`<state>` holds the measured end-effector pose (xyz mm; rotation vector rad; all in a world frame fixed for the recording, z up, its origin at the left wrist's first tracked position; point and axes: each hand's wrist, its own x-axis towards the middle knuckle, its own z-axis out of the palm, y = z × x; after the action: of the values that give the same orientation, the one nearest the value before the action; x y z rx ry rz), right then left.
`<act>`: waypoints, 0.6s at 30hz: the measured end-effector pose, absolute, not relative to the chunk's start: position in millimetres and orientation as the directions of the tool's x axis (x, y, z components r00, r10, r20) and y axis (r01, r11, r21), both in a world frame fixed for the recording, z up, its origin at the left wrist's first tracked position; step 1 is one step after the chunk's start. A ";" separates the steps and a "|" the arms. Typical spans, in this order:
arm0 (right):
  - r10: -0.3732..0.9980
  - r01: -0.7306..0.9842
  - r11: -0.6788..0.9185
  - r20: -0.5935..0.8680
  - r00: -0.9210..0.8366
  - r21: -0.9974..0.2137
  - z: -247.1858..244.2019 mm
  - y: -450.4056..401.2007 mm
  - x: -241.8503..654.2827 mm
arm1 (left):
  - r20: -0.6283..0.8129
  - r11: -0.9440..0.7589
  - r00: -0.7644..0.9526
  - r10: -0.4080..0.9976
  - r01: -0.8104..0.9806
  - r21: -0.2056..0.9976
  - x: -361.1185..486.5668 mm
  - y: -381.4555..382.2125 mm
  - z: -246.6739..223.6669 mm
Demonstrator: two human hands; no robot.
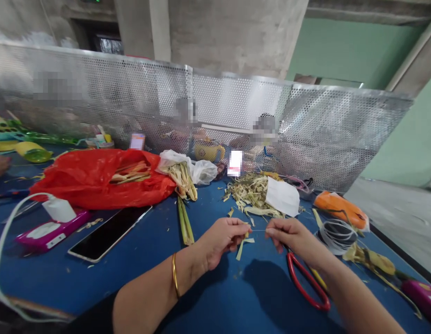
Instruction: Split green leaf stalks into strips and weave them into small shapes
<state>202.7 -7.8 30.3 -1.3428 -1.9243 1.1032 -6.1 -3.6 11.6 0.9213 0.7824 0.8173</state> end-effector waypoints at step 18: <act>0.969 0.971 0.238 0.053 -0.239 0.040 25.3 4.4 217.1 | -0.254 0.350 0.284 0.925 -0.369 0.861 -5.3 -2.6 10.5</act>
<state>217.1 4.4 25.3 -1.9265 -2.4576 -0.1003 -5.3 -2.6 10.5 0.7769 0.8736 0.9925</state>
